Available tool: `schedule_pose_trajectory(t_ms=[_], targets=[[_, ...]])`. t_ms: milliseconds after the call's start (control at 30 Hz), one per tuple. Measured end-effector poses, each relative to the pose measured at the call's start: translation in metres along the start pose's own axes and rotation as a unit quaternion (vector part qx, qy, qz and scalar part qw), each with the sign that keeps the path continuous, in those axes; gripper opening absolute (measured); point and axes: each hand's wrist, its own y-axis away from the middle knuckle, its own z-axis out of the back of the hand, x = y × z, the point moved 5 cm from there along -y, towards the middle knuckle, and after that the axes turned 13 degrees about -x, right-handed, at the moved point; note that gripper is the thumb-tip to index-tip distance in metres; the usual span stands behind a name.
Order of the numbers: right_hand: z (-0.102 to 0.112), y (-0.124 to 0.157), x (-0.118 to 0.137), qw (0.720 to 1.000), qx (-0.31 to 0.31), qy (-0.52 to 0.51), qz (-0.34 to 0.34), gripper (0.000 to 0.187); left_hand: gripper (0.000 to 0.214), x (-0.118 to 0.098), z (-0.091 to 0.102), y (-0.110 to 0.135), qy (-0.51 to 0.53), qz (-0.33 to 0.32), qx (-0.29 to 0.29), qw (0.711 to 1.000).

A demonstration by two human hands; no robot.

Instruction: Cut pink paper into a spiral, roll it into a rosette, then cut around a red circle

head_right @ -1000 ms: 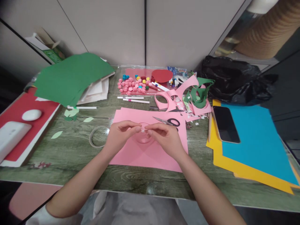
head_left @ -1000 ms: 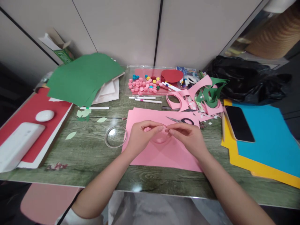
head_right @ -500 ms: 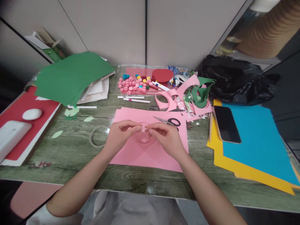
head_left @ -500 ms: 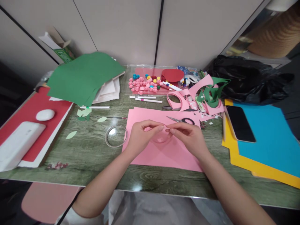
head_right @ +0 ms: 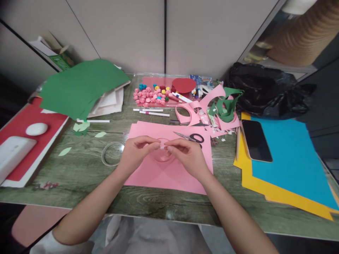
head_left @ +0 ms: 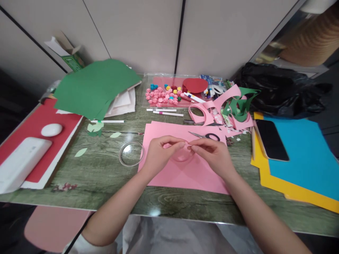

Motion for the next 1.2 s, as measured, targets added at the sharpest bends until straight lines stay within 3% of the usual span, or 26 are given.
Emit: schedule_pose_trajectory(t_ms=[1200], targets=[[-0.001,-0.0008,-0.0014,0.999,-0.028,0.02,0.006,0.012,0.008,-0.0028,-0.0038,0.0022,-0.01,0.007,0.01,1.0]])
